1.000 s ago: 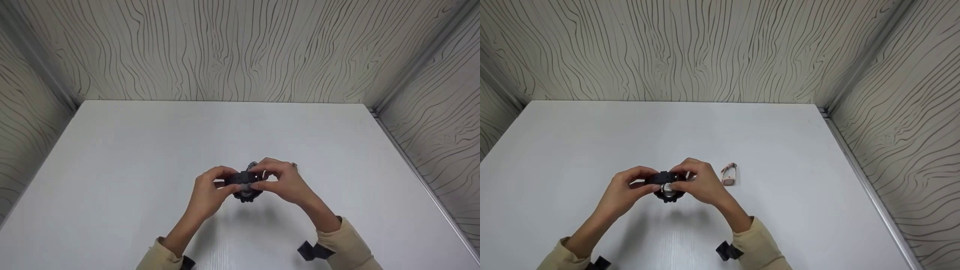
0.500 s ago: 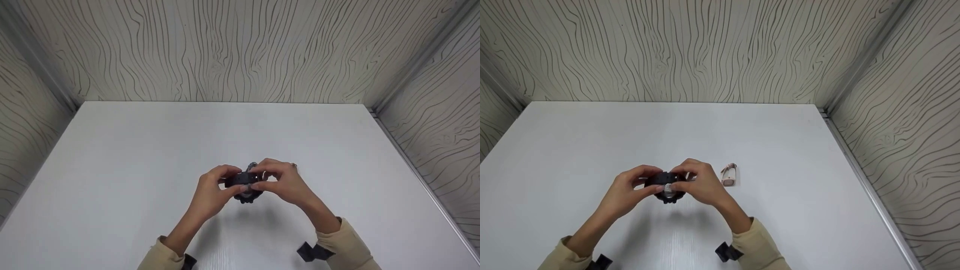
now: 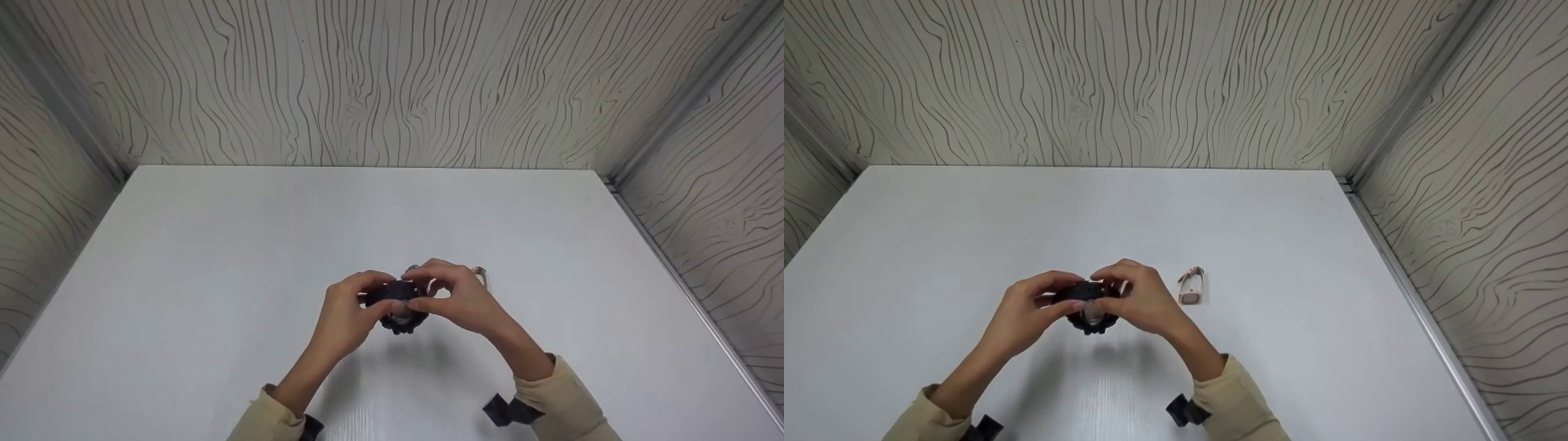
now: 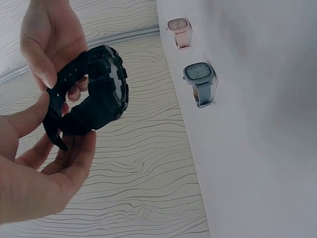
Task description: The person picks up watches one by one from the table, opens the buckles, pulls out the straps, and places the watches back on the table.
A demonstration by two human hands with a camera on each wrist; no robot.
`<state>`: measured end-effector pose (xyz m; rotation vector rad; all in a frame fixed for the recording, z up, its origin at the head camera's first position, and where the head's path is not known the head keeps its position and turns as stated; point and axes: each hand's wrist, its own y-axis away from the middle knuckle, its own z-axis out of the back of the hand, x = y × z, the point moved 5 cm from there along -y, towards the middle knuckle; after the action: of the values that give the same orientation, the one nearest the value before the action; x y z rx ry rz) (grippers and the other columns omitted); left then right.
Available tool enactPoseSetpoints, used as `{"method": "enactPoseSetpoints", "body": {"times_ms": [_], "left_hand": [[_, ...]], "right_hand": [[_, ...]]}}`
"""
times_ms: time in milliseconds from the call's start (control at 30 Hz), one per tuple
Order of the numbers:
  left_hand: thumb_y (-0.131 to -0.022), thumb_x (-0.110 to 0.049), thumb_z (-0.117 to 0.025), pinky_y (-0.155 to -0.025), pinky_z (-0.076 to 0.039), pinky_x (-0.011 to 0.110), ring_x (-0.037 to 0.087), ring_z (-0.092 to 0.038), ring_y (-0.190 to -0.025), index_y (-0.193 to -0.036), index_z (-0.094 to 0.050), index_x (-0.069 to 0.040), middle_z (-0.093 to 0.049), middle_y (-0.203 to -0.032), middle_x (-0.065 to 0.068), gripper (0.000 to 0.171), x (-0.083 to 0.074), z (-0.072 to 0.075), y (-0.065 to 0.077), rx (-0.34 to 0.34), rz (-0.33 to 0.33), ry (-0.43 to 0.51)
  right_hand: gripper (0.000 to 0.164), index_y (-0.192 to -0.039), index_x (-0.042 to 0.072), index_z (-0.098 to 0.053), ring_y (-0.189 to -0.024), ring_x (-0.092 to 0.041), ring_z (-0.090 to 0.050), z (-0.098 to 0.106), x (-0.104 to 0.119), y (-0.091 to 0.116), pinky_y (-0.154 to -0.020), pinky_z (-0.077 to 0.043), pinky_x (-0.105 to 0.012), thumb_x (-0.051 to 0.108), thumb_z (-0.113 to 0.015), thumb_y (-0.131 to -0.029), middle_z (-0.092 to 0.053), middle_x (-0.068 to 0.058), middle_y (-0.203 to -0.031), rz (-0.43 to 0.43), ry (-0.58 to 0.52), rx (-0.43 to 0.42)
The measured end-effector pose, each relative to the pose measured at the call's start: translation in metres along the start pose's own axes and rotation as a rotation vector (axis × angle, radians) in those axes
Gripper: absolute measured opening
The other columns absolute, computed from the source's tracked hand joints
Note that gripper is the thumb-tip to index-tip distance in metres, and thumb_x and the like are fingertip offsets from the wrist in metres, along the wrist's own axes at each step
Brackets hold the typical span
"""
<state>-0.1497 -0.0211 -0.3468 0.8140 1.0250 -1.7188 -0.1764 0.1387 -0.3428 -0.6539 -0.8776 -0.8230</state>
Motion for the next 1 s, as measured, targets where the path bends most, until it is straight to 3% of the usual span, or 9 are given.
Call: {"method": "enactPoseSetpoints", "body": {"times_ms": [200,367,633,1000], "left_hand": [[-0.079,-0.01,-0.071,-0.071,-0.05,0.028,0.019,-0.059,-0.088,-0.105,-0.064,-0.005,-0.063,-0.096,0.007,0.028,0.0007,-0.002,0.0002,0.023,0.034,-0.018],[-0.078,-0.017,-0.073,-0.069,-0.049,0.029,0.016,-0.056,-0.082,-0.108,-0.063,-0.007,-0.059,-0.088,0.003,0.033,0.0006,-0.0041,-0.0004,0.059,0.05,-0.041],[-0.08,-0.019,-0.071,-0.07,-0.048,0.031,0.017,-0.054,-0.081,-0.106,-0.064,-0.007,-0.057,-0.086,0.003,0.03,-0.0013,-0.0054,-0.0001,0.054,0.011,-0.1],[-0.08,-0.016,-0.07,-0.07,-0.048,0.031,0.017,-0.057,-0.083,-0.103,-0.064,-0.006,-0.06,-0.089,0.004,0.025,-0.0029,-0.0041,0.0016,0.023,-0.039,-0.091]], "right_hand": [[0.023,-0.101,0.009,-0.067,-0.082,-0.019,-0.052,-0.0025,0.0022,-0.0005,-0.073,-0.045,-0.032,0.015,-0.071,-0.08,-0.06,0.0,-0.093,0.004,0.032,0.0],[0.021,-0.099,0.009,-0.068,-0.08,-0.019,-0.051,-0.0046,0.0026,-0.0004,-0.071,-0.044,-0.032,0.007,-0.07,-0.078,-0.06,0.001,-0.091,0.001,0.039,-0.005],[0.02,-0.097,0.009,-0.068,-0.079,-0.018,-0.052,-0.006,0.002,-0.0009,-0.069,-0.045,-0.031,0.015,-0.072,-0.078,-0.061,0.001,-0.091,0.025,0.048,-0.015],[0.021,-0.098,0.008,-0.067,-0.08,-0.019,-0.052,-0.0065,0.0017,-0.0004,-0.072,-0.045,-0.037,0.013,-0.072,-0.078,-0.061,0.0,-0.09,0.014,0.023,-0.014]]}}
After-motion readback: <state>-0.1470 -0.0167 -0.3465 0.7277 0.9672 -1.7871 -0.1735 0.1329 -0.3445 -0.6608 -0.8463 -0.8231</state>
